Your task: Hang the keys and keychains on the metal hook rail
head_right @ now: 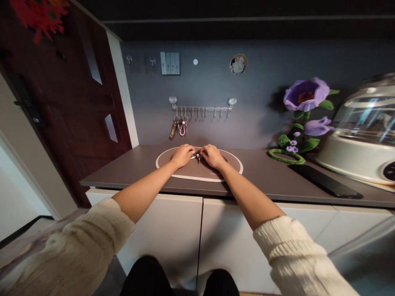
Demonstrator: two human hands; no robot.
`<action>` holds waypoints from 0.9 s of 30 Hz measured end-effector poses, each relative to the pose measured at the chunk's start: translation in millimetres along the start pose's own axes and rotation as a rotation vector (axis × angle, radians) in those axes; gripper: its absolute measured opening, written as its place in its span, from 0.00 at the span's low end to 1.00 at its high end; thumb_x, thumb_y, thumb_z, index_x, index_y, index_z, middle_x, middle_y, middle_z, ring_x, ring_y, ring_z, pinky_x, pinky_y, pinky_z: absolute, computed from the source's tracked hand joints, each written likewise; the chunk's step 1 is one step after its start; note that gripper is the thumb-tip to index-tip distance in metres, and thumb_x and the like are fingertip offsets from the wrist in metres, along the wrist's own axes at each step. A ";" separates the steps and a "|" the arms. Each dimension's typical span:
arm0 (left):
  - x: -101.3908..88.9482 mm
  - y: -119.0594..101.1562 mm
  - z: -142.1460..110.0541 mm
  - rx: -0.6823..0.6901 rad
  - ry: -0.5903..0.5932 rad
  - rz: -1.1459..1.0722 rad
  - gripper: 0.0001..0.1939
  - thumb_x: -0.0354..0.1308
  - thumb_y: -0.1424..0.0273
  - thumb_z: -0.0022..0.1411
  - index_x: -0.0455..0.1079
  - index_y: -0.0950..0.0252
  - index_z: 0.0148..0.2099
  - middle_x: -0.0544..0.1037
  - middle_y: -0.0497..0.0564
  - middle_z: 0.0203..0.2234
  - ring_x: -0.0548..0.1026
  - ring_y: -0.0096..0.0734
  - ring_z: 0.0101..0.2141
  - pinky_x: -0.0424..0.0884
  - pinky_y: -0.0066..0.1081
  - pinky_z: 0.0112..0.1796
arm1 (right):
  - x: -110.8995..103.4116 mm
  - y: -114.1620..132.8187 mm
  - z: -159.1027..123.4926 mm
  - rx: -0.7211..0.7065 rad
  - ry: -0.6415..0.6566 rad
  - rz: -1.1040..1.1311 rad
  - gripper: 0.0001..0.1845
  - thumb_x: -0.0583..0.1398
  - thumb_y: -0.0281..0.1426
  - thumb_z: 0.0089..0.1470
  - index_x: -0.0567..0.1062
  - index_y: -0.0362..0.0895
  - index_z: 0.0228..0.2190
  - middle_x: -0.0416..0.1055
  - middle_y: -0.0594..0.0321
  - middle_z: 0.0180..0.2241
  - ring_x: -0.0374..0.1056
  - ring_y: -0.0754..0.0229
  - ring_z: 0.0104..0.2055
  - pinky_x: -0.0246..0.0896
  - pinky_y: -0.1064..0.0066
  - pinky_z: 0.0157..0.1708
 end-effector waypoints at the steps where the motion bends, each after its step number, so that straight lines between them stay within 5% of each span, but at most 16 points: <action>1: -0.2 0.0 0.1 0.004 0.002 0.002 0.11 0.47 0.73 0.59 0.71 0.65 0.35 0.73 0.53 0.34 0.68 0.31 0.38 0.62 0.29 0.41 | 0.1 0.0 0.2 -0.003 -0.005 0.023 0.09 0.53 0.30 0.53 0.72 0.40 0.30 0.67 0.58 0.30 0.60 0.63 0.32 0.53 0.73 0.35; 16: -3.4 -4.0 1.2 0.068 -0.027 -0.061 0.11 0.47 0.71 0.60 0.71 0.65 0.36 0.73 0.52 0.33 0.69 0.30 0.36 0.63 0.29 0.40 | -6.8 10.7 0.5 -0.006 -0.071 0.204 0.09 0.50 0.30 0.53 0.69 0.42 0.29 0.68 0.60 0.29 0.61 0.62 0.32 0.53 0.72 0.35; 27: -1.6 -1.8 3.1 -0.029 -0.099 -0.191 0.09 0.48 0.72 0.58 0.70 0.65 0.33 0.74 0.51 0.32 0.69 0.29 0.36 0.63 0.29 0.39 | -0.8 5.3 1.5 0.083 -0.057 0.374 0.11 0.53 0.38 0.49 0.68 0.42 0.27 0.68 0.62 0.28 0.61 0.64 0.30 0.55 0.72 0.34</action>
Point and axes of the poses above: each hand's wrist, its own z-axis towards the middle knuckle, its own x-axis out of the palm, y = z × x, the point moved 1 cm from there along z, towards the middle knuckle
